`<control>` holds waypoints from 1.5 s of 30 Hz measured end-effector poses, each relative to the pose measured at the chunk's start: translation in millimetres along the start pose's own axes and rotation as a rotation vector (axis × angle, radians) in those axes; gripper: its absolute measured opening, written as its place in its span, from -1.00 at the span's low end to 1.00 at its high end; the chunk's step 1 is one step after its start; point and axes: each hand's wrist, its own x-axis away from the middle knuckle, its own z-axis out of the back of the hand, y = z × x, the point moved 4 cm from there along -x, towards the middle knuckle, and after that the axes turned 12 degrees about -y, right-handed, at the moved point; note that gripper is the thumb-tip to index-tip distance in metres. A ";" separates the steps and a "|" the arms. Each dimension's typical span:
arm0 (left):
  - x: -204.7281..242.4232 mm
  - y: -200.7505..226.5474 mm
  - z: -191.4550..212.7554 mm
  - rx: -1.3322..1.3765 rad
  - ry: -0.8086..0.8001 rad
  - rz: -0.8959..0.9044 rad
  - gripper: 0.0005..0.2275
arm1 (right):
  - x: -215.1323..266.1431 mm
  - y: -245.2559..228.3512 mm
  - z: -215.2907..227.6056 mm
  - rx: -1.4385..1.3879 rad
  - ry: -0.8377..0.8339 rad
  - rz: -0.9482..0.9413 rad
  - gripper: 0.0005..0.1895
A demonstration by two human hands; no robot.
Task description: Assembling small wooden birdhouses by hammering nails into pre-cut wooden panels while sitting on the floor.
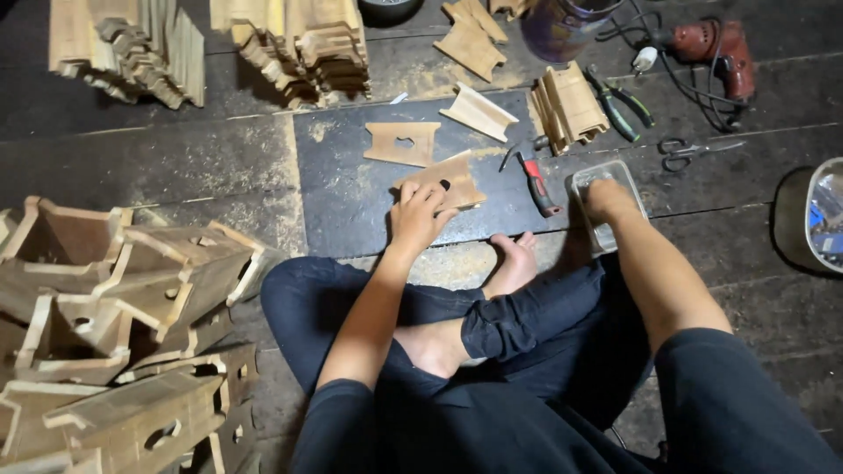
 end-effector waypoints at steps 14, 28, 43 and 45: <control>2.8 0.5 3.5 -0.019 0.082 -0.027 -0.75 | 45.9 5.0 18.1 -0.269 0.232 -0.031 -0.73; 3.5 -6.8 -10.5 -0.025 0.128 -0.022 -0.76 | 218.6 -168.0 88.0 -1.002 0.519 0.844 -0.90; 2.7 -4.7 -2.9 0.028 0.141 -0.044 -0.77 | 192.3 -232.7 44.8 -0.861 0.498 1.095 -0.92; 1.6 -4.7 -2.7 0.034 0.152 -0.048 -0.78 | 195.0 -234.6 47.9 -0.799 0.526 1.102 -0.93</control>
